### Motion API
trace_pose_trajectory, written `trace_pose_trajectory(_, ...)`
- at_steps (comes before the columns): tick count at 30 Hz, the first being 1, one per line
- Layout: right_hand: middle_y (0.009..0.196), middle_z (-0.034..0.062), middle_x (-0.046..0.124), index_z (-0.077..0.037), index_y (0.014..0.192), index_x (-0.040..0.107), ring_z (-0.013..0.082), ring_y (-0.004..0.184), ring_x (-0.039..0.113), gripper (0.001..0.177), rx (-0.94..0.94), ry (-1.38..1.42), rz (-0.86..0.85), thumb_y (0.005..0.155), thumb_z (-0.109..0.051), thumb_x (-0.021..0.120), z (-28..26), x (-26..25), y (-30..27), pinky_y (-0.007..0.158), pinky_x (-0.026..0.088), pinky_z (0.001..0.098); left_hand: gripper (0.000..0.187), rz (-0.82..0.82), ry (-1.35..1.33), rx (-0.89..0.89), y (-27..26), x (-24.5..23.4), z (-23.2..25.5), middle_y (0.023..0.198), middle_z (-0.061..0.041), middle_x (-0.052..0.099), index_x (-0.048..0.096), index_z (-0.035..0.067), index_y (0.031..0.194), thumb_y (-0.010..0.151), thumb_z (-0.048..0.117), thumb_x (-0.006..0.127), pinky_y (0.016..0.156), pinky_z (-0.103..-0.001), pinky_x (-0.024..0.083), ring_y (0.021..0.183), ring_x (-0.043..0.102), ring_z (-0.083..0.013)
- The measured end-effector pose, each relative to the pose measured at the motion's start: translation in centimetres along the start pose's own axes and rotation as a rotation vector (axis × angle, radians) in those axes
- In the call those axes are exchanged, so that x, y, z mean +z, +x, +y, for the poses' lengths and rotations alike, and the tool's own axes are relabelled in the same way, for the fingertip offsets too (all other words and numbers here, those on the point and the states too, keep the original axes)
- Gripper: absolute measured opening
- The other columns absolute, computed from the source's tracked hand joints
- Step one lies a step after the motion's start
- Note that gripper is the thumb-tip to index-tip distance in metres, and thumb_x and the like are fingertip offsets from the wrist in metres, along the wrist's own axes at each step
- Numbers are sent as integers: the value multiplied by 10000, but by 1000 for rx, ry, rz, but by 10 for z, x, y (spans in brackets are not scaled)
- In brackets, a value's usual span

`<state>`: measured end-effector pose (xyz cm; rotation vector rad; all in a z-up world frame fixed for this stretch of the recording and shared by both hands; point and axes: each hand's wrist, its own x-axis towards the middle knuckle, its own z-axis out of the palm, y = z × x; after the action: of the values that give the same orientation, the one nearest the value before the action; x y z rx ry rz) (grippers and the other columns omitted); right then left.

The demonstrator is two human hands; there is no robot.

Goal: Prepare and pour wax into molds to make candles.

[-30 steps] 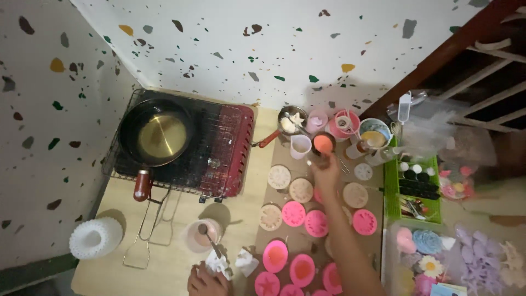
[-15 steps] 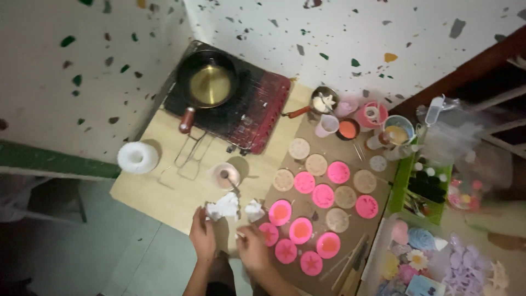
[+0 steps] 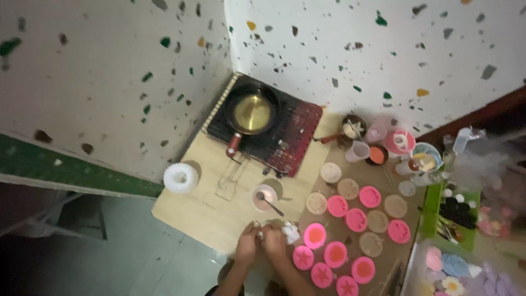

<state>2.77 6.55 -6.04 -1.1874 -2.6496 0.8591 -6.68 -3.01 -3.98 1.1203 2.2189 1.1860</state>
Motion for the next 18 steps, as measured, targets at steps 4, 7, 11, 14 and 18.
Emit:
trace_pose_trajectory(4, 910, 182, 689, -49, 913, 689, 371, 833, 694, 161, 114, 168, 40, 790, -138, 745, -13, -17, -4, 744, 559, 468, 278, -140, 11, -9, 15, -12, -2, 1247, -180, 688, 704, 122, 1136, 870, 67, 645, 963, -424, 556, 1161, 668, -355)
trace_pose_trajectory(7, 958, 184, 680, -51, 1001, 698, 350, 831, 669, 304, 132, 260, 293, 701, -3, 704, -30, -52, -8, 697, 553, 406, 332, -352, 37, -222, 33, -40, 20, 1186, -184, 674, 672, 103, 1179, 848, 101, 691, 938, -465, 515, 1121, 635, -385)
trace_pose_trajectory(11, 941, 92, 666, -87, 1201, 647, 193, 772, 631, 501, 365, 535, 429, 718, 24, 726, -30, -73, -12, 640, 521, 295, 418, -305, -3, -177, 30, -77, 29, 1062, -215, 695, 664, 70, 1175, 769, 107, 756, 813, -501, 536, 977, 669, -424)
trace_pose_trajectory(14, 922, 43, 643, -110, 1306, 607, 115, 736, 601, 587, 386, 703, 362, 747, 17, 734, -66, -88, 5, 623, 501, 260, 329, -332, -23, -332, 39, -93, 26, 903, -152, 748, 696, 110, 1140, 812, 126, 720, 779, -448, 567, 853, 722, -341)
trace_pose_trajectory(18, 1039, 34, 657, -109, 1379, 600, 98, 716, 581, 630, 157, 560, 184, 767, 20, 678, -164, -143, 36, 631, 498, 272, 331, -266, -268, -326, 50, -111, 29, 826, -124, 737, 734, 83, 1116, 793, 42, 681, 718, -374, 573, 754, 720, -235)
